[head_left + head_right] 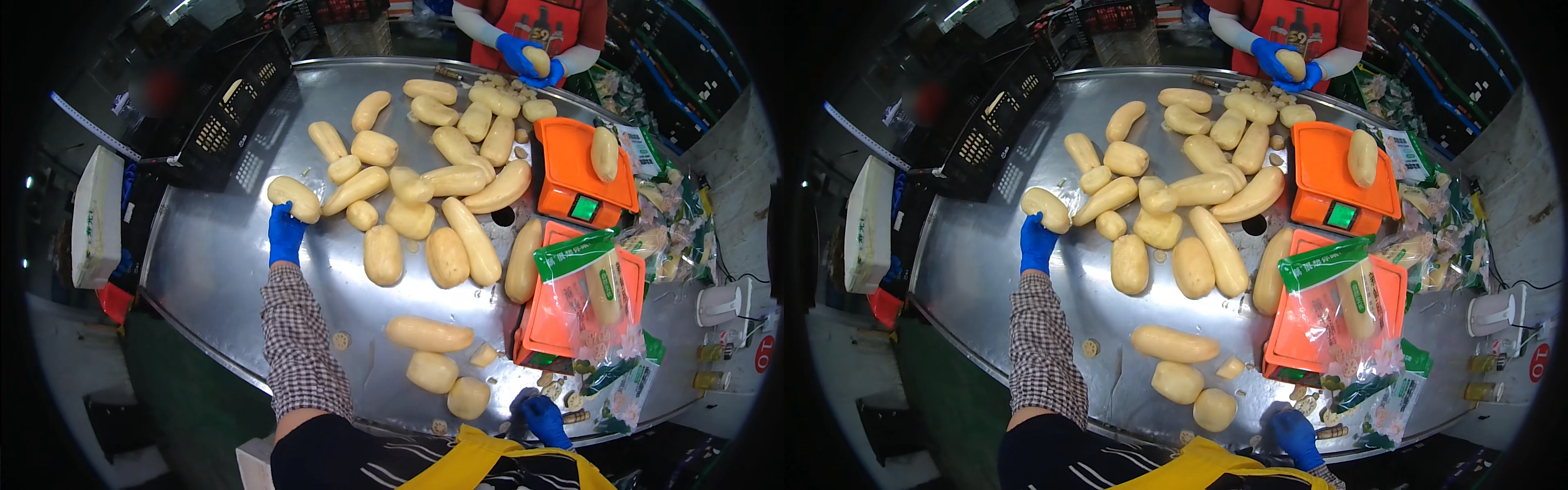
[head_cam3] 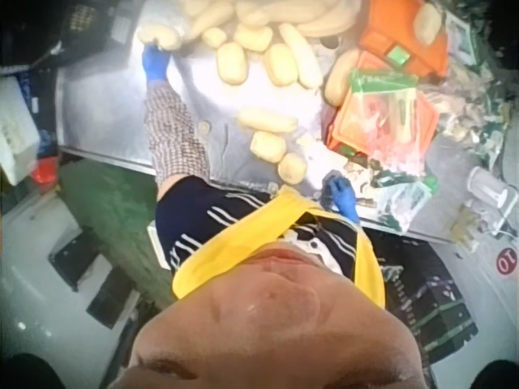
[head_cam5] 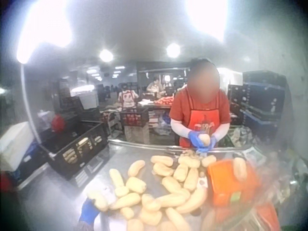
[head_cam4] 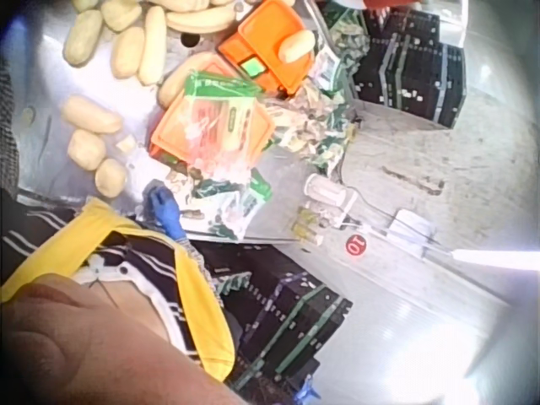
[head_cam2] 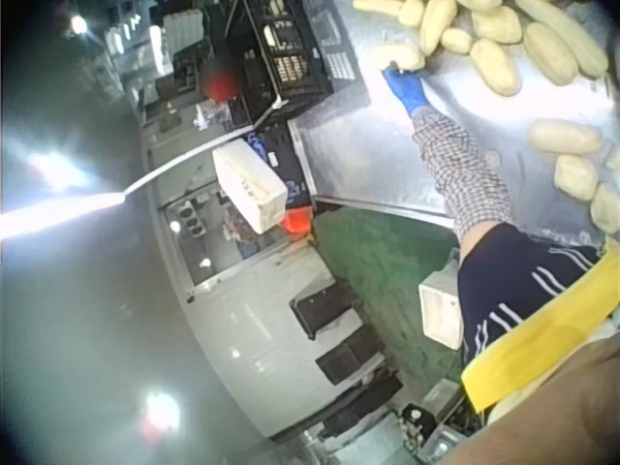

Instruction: The person picks up peeled root vegetables from a metal table, places them into clear plastic bags, and weighs them on a digital scale. After weighing, the person places the packaged vegetables into a black crate. The process is repeated continuously with multiple vegetables.

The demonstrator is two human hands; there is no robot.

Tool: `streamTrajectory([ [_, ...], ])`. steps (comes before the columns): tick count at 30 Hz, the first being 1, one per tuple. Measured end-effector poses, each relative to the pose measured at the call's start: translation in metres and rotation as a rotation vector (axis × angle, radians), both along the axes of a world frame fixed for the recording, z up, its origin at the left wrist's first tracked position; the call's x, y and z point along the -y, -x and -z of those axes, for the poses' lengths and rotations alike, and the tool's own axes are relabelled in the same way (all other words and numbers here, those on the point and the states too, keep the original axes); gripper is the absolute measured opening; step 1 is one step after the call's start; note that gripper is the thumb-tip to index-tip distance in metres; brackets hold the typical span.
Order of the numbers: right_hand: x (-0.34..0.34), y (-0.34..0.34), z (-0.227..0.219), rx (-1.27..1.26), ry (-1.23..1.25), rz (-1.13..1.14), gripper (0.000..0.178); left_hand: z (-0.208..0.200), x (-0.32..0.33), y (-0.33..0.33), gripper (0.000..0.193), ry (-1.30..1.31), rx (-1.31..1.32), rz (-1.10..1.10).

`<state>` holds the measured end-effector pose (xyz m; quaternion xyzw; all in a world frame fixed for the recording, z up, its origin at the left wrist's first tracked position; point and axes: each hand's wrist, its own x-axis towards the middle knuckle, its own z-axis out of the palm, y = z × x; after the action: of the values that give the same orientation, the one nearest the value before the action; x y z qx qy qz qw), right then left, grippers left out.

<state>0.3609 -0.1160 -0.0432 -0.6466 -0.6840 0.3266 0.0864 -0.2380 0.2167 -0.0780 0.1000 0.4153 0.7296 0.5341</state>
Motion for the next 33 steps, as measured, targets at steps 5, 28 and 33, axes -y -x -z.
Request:
streamTrajectory([
  [5, -0.002, 0.004, -0.006, -0.056, 0.021, 0.099, 0.019, -0.034, 0.051, -0.039, 0.061, -0.206, 0.017, 0.289],
  [28, 0.012, 0.008, -0.023, -0.109, -0.129, -0.063, 0.021, -0.04, 0.204, -0.156, 0.057, 0.549, -0.884, 0.456],
  [33, -0.028, 0.034, -0.043, -0.13, -0.211, -0.215, 0.017, -0.032, 0.215, -0.165, 0.056, 0.432, -0.914, 0.46],
])
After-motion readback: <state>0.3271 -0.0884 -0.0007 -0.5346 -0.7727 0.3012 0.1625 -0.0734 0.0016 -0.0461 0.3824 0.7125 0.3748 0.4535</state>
